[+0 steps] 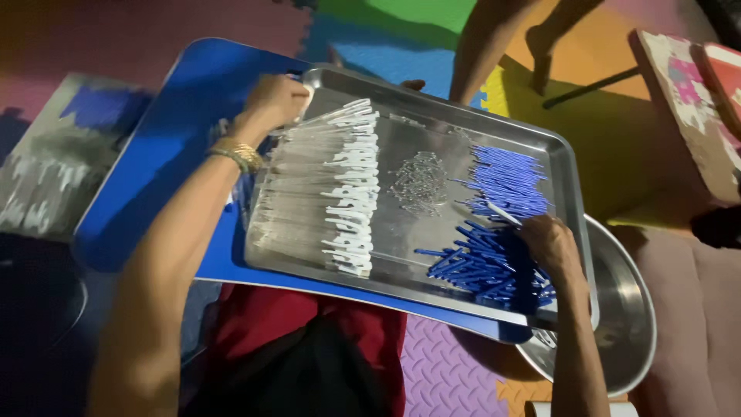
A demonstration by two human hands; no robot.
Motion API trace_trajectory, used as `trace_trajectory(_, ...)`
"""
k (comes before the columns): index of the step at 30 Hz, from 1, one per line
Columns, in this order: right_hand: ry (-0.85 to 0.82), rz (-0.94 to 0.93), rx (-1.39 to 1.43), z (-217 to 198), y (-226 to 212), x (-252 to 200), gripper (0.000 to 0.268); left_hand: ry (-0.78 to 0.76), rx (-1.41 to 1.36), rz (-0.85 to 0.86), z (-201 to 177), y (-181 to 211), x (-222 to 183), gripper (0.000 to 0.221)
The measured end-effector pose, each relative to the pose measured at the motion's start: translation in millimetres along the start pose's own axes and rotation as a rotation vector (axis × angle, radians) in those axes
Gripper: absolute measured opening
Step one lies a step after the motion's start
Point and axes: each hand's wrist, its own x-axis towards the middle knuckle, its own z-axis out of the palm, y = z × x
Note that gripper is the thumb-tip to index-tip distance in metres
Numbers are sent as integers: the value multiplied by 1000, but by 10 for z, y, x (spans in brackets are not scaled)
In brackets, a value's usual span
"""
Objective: The person assembles ballpoint pens by inserting ink cartridges and springs into pen barrels, then securing them with pen caps.
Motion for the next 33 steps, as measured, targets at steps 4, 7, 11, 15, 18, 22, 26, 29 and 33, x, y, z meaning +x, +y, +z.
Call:
trace_trajectory(4,26,40,-1,-34,-146,-19,23,-22,134,-21,-447,-545,-411,32)
trace_trajectory(7,45,39,-14,7,-195,-9,26,-17,139,-8,-467,-809,-494,28)
trace_trajectory(11,73,41,-34,27,-198,13,23,61,14,19,-123,-545,-146,19)
trace_trajectory(15,83,28,34,-88,-374,-67,28,-24,149,77,558,-135,259,20)
trace_trajectory(18,54,41,75,-183,-437,-120,27,-35,37,-57,1136,-50,764,29)
trace_trajectory(22,107,63,133,-156,-417,-201,28,-13,72,-106,1527,-68,1017,24)
trace_trajectory(26,136,43,137,-139,-377,-215,28,297,252,3,1865,-271,1016,19)
trace_trajectory(29,170,27,119,-138,-453,-258,28,57,213,-77,1342,-22,1026,24)
trace_trajectory(33,7,117,186,-332,-562,-271,18,-143,109,-93,-84,705,146,15)
